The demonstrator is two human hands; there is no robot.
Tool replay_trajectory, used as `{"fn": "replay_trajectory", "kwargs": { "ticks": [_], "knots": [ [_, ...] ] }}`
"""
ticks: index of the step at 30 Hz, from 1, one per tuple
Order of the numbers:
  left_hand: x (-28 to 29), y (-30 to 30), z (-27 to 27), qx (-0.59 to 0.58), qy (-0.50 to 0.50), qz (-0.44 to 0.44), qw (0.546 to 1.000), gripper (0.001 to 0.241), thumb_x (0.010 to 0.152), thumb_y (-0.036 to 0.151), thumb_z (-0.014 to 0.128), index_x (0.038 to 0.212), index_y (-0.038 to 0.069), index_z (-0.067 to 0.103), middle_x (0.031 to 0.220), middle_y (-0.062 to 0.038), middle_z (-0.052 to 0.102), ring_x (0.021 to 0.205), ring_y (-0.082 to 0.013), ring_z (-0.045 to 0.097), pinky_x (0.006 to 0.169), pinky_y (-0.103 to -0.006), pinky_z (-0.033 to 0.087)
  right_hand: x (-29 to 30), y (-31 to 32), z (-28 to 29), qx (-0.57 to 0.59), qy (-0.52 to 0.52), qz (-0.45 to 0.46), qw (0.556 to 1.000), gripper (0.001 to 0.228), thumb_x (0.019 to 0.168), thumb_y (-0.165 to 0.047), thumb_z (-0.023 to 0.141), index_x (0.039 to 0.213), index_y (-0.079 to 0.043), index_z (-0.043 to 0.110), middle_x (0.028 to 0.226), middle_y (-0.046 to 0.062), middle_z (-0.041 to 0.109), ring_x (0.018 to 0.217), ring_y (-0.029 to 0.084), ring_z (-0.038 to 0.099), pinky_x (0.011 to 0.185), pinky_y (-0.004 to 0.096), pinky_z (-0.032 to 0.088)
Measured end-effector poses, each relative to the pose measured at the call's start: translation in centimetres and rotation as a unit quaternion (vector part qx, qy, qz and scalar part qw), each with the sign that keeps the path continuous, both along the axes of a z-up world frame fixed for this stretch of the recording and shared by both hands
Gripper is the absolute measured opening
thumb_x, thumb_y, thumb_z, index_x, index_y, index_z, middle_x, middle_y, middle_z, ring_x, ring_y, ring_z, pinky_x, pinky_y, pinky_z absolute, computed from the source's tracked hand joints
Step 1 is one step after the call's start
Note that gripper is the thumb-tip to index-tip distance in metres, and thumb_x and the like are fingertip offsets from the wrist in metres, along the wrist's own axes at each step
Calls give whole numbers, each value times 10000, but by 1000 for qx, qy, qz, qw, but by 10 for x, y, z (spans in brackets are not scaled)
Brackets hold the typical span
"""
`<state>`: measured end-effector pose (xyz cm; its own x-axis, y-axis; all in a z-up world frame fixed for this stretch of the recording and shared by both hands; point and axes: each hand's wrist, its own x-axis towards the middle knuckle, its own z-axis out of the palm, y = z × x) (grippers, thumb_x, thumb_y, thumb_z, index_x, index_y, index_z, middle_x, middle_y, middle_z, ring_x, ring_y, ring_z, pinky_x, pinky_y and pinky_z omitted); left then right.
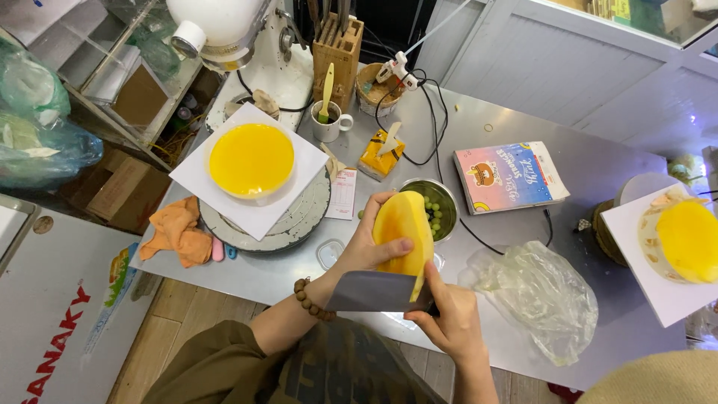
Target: Dicing a mango on a metal workstation in a bakery kitchen.
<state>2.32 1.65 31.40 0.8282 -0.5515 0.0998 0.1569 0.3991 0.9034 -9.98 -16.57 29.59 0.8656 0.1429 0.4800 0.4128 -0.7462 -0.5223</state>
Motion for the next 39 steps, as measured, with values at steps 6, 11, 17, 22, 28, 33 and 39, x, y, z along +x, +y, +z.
{"fn": "replay_trajectory", "kwargs": {
  "ticks": [6, 11, 17, 22, 28, 33, 39],
  "knots": [
    [0, 0, 3, 28, -49, -8, 998, 796, 801, 292, 751, 1443, 139, 307, 1363, -149, 474, 1268, -297, 536, 1063, -457, 473, -1, -6, -2, 22, -15, 5, 1000, 785, 754, -429, 811, 1396, -59, 554, 647, 13, 631, 490, 149, 496, 532, 287, 421],
    [-1, 7, 5, 14, -87, -22, 996, 737, 802, 249, 770, 1407, 121, 370, 1382, -104, 468, 1257, -249, 508, 1070, -382, 440, -5, -15, 1, 68, 25, 79, 994, 664, 772, -392, 822, 1315, -80, 603, 654, 15, 654, 518, 153, 562, 527, 278, 456],
    [-4, 12, 12, 1, -122, -39, 992, 722, 785, 189, 783, 1390, 127, 393, 1328, -92, 541, 1214, -222, 556, 1056, -375, 465, -6, -14, -2, 50, -5, 57, 997, 687, 767, -353, 819, 1356, -86, 588, 678, 29, 665, 512, 169, 550, 529, 296, 442],
    [-7, 13, 15, 12, -129, -44, 991, 736, 777, 182, 785, 1396, 130, 390, 1333, -94, 541, 1198, -216, 560, 1043, -366, 476, -9, -20, 0, 65, 28, 77, 995, 759, 704, -267, 830, 1376, -50, 552, 726, 27, 720, 521, 170, 578, 524, 288, 450],
    [-7, 14, 12, 32, -171, -69, 982, 764, 771, 131, 820, 1402, 128, 390, 1381, -91, 520, 1199, -206, 573, 1019, -340, 499, -9, -22, -6, 74, 34, 75, 994, 809, 720, -304, 810, 1408, 7, 520, 692, 29, 703, 517, 173, 592, 524, 294, 449],
    [-8, 11, 5, 25, -162, -73, 984, 760, 771, 80, 802, 1402, 131, 381, 1305, -90, 567, 1146, -182, 587, 983, -319, 501, -11, -21, -14, 116, 13, 71, 991, 678, 789, -318, 778, 1392, -98, 563, 652, -45, 711, 520, 129, 565, 548, 256, 445],
    [-6, 11, -2, 34, -228, -35, 973, 742, 785, 57, 812, 1392, 104, 389, 1358, -84, 528, 1187, -186, 590, 1018, -315, 506, -10, -17, -17, 171, 34, 68, 982, 667, 808, -429, 781, 1355, -96, 591, 742, 19, 680, 525, 141, 505, 522, 270, 415]
  ]
}}
